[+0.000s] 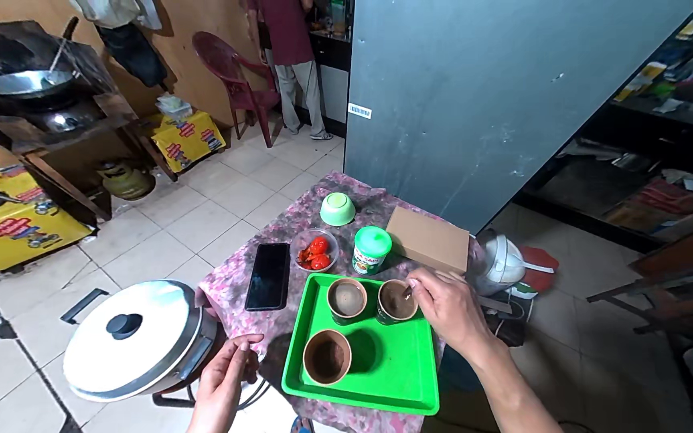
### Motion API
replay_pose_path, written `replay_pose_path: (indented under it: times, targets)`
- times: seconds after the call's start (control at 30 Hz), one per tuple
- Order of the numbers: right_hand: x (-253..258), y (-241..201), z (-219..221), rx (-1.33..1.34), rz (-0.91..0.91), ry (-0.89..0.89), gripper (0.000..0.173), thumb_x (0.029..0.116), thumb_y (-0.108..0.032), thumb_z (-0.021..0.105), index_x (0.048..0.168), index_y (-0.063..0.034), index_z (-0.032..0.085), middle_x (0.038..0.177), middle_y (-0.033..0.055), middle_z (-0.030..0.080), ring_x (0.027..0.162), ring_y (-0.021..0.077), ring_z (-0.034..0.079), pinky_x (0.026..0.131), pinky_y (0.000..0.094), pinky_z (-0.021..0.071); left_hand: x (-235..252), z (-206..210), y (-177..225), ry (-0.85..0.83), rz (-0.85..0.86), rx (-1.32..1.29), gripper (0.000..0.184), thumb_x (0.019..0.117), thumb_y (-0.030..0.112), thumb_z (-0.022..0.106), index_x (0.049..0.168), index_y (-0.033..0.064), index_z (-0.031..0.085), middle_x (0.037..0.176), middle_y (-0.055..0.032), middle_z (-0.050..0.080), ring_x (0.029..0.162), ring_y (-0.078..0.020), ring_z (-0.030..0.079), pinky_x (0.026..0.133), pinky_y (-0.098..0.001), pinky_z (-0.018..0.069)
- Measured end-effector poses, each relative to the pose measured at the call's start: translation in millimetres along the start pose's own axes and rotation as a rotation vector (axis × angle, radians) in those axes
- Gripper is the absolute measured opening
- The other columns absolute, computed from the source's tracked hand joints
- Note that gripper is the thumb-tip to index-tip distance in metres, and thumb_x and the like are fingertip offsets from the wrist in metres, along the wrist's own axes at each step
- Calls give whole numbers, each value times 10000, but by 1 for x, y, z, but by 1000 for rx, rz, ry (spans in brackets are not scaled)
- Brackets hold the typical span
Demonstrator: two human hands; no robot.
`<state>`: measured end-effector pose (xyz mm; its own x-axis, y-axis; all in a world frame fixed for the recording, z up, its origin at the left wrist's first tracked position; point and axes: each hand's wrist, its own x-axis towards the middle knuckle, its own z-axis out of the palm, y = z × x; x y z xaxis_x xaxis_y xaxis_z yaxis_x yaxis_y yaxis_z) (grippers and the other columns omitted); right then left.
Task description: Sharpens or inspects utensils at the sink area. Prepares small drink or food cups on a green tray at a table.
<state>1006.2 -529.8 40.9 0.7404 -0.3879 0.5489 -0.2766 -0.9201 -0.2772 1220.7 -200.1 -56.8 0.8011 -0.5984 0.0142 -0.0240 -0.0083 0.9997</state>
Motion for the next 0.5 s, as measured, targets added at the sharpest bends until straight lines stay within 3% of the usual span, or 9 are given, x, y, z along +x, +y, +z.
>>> replay_pose_path:
  times: [0.07,0.2,0.3,0.37,0.5]
  targets:
    - [-2,-2,2,39,0,-19,277,1050,-312,460,939,-203,690,679,-94,586,657,67,583,690,325,513,0,0,0,-5,4,3,346,1078,173,367,1176,33,669,713,-5,609,586,-113,590,562,-255,536]
    - [1,-3,-4,47,27,65,270,1067,-277,477,1043,-166,722,805,-65,690,747,81,662,766,351,571,-3,0,1,-6,-11,5,346,1078,171,364,1176,29,664,716,-3,615,592,-113,601,569,-253,544]
    - [-1,-2,1,-15,20,23,276,1049,-287,469,1000,-170,715,724,-52,632,689,113,616,713,366,533,-4,0,2,-5,-14,0,342,1080,159,362,1177,22,659,709,-2,611,588,-110,597,567,-250,541]
    - [-3,-4,4,25,-8,0,276,1048,-306,460,961,-189,694,685,-79,593,655,86,580,688,334,499,-4,0,1,-6,-12,0,343,1078,154,358,1177,18,657,705,-1,611,582,-109,592,561,-249,535]
    - [1,-4,-1,34,1,55,273,1063,-289,487,1041,-172,732,811,-60,698,758,93,663,780,359,556,-4,0,0,-5,-17,-3,343,1074,151,360,1178,20,659,703,5,615,580,-104,594,558,-248,538]
